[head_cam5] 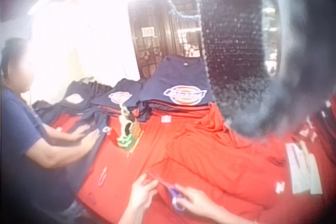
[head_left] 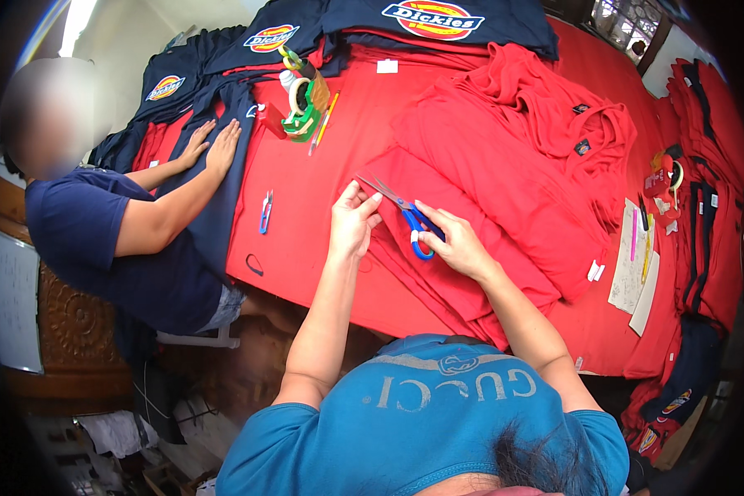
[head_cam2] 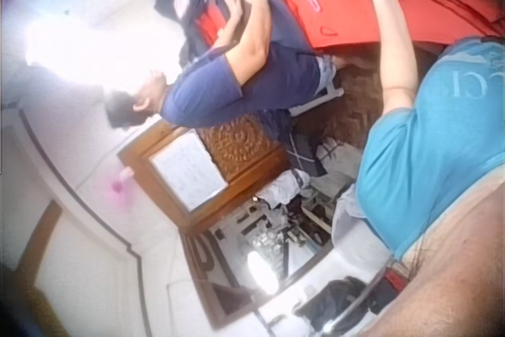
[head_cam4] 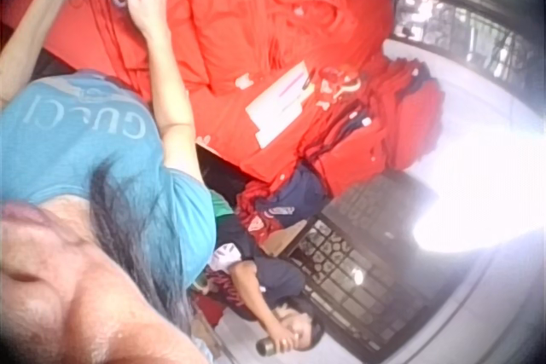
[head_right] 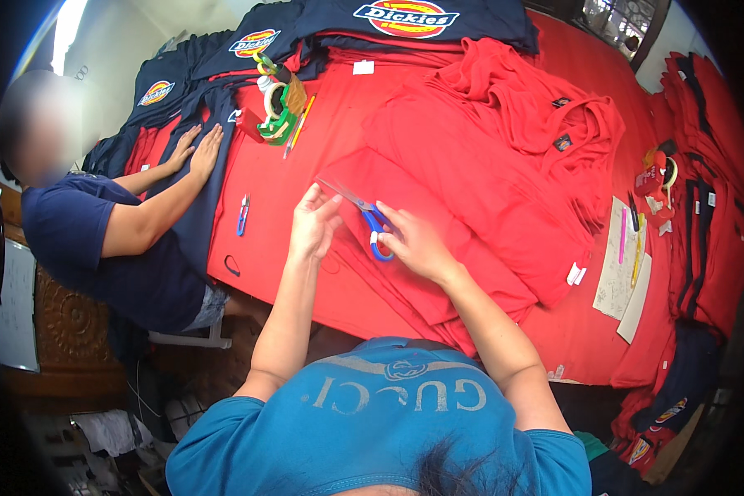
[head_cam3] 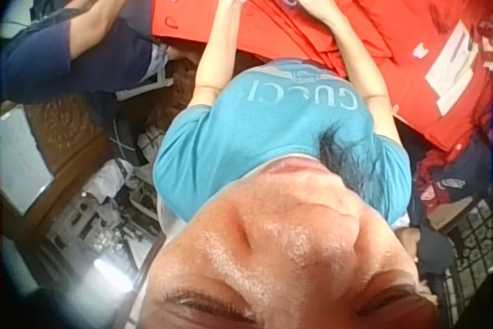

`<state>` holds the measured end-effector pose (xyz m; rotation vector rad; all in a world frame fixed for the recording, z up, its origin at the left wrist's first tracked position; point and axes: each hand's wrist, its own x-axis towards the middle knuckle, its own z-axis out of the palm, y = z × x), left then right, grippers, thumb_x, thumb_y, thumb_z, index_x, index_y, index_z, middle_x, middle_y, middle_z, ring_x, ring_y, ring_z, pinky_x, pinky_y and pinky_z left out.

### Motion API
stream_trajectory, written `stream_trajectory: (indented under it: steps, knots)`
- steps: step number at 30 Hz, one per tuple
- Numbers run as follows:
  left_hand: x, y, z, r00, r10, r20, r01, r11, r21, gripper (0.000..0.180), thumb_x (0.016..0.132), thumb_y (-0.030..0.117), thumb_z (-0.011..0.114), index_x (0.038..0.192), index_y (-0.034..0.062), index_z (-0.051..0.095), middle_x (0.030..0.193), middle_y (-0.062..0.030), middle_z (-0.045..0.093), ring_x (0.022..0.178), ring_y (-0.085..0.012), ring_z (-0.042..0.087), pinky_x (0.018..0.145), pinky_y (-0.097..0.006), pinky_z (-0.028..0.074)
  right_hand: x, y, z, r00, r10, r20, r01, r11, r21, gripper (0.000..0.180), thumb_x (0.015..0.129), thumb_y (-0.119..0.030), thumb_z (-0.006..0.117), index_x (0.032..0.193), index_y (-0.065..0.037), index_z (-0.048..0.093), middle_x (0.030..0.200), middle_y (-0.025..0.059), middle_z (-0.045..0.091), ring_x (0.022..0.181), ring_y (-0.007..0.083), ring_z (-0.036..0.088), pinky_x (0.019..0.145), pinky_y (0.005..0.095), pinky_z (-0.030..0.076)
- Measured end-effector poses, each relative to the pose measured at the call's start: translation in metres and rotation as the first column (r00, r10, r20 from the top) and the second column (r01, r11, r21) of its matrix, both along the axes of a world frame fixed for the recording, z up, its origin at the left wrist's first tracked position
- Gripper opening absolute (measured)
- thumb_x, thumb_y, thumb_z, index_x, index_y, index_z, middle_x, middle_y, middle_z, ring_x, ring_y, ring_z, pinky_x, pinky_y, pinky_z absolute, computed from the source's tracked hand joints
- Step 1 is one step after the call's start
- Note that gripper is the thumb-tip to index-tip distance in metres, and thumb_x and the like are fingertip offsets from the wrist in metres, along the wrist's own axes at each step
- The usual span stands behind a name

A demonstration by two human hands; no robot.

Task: The person uses blue-handled scissors to cut tags off a stack of red shirts. They repeatedly pick up a shirt, snip the tag, and place the shirt back on the pile. Another person is visible in the background working on a separate stack of dark shirts.

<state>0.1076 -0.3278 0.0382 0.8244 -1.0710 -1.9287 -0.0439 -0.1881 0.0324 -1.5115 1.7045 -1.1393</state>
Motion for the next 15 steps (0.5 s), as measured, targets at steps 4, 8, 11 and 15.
stream_trajectory:
  steps: [4,8,11,15]
  knots:
    - [0.0,0.0,-0.001,0.999,-0.045,0.007,0.045,0.999,-0.008,0.044,0.087,-0.002,0.061,0.128,0.0016,0.048,0.099,-0.0051,0.06,0.087,-0.0124,0.062,0.069,-0.027,0.053,-0.002,-0.007,-0.019,1.0,-0.007,-0.028,0.001,0.979,-0.203,0.051,0.09,-0.015,0.056,0.138,-0.003,0.043,0.102,0.0148,0.062,0.084,0.0225,0.06,0.076,0.0324,0.047]
    - [0.001,0.0,-0.006,0.999,-0.015,0.033,0.016,1.0,-0.015,0.052,0.086,0.0,0.063,0.134,-0.0006,0.042,0.098,-0.0046,0.06,0.087,-0.0119,0.06,0.073,-0.029,0.052,-0.002,-0.007,-0.016,0.94,-0.029,0.341,0.007,0.998,0.063,0.048,0.089,-0.009,0.054,0.136,-0.003,0.046,0.095,0.0104,0.064,0.079,0.0144,0.058,0.073,0.0279,0.048]
    - [-0.001,-0.001,-0.002,0.998,-0.005,0.062,0.005,1.0,-0.007,0.046,0.088,0.004,0.063,0.13,-0.0008,0.046,0.097,-0.0039,0.059,0.086,-0.0122,0.058,0.077,-0.03,0.05,-0.003,-0.005,-0.011,0.954,-0.055,0.295,0.021,0.993,0.116,0.046,0.089,-0.004,0.054,0.135,-0.004,0.048,0.1,0.0073,0.065,0.083,0.0083,0.057,0.077,0.0248,0.048]
    - [-0.002,-0.018,0.0,0.968,0.122,-0.218,-0.063,0.964,0.258,0.029,0.086,0.009,0.067,0.112,0.004,0.056,0.103,-0.0019,0.057,0.095,-0.0133,0.055,0.088,-0.03,0.043,-0.003,0.001,-0.004,0.982,-0.042,0.186,0.023,0.995,0.101,0.047,0.089,-0.005,0.055,0.135,-0.005,0.048,0.1,0.0106,0.066,0.082,0.0114,0.06,0.075,0.0256,0.048]
